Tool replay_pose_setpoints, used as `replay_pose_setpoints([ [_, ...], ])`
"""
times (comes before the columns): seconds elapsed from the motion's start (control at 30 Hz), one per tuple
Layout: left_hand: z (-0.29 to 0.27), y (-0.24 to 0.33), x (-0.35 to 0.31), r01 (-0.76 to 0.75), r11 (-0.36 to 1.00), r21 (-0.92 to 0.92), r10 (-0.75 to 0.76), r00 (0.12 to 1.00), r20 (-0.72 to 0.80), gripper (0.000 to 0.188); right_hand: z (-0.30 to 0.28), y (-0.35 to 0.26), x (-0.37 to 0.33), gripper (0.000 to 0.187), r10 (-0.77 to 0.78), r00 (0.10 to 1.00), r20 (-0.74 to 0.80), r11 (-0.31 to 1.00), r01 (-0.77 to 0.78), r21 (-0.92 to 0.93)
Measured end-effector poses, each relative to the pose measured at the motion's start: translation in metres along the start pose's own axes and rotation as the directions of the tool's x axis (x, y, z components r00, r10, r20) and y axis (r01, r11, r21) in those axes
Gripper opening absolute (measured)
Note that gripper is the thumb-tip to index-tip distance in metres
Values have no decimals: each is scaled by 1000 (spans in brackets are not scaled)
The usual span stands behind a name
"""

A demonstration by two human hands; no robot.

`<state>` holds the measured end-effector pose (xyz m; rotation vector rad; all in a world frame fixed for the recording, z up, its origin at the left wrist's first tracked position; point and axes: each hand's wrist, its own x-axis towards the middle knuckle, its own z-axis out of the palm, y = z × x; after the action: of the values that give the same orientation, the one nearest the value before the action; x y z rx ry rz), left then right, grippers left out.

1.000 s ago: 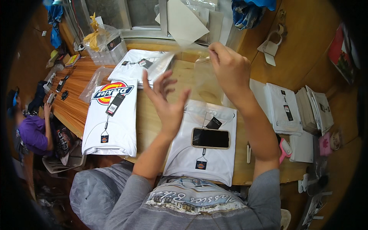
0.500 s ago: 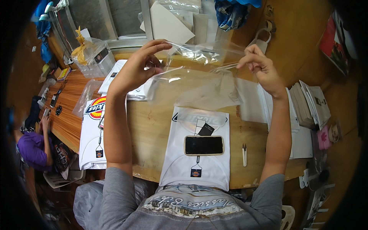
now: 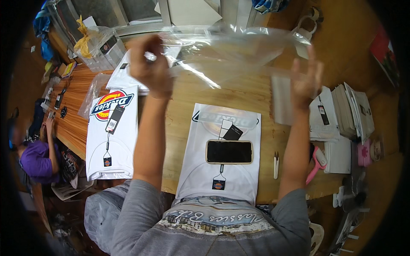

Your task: The person folds white t-shirts and places them into clear plastic bags. They use a white pen-like tool to mark tags on the shirts and a pink lint remover to clean the fabric before packaging. The person stacks the packaged shirts on the table.

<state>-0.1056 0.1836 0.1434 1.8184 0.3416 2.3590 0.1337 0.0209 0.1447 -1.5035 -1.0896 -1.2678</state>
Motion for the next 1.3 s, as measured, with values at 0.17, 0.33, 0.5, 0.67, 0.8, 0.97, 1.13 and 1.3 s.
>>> replay_pose_setpoints([
  [0.17,-2,-62,-134,720,648,249,-760,590,273,12,32,29,-124,17,303,843,444,933,-357,42],
  [0.33,-1,-78,-201,526,499,689,-858,411,309,13,44,76,-224,10,427,428,796,655,-754,54],
  [0.5,-7,-87,-197,477,392,786,-920,188,345,10,46,84,-240,12,358,180,916,225,-969,102],
  [0.67,-26,-98,-195,848,119,517,-906,-120,406,10,34,94,-246,16,269,55,962,54,-998,42],
  [0.8,-40,-97,-198,878,123,462,-838,-157,522,14,26,84,-242,12,401,12,916,-128,-989,69],
  [0.97,-48,-90,-198,882,183,434,-779,-138,611,15,14,71,-237,15,447,-35,894,-94,-996,8],
  [1.13,-62,-76,-195,846,153,511,-777,-216,591,16,2,60,-230,15,512,53,857,21,-999,49],
  [1.3,-77,-56,-192,842,190,505,-726,-226,649,14,-19,64,-253,15,448,103,888,127,-991,51],
])
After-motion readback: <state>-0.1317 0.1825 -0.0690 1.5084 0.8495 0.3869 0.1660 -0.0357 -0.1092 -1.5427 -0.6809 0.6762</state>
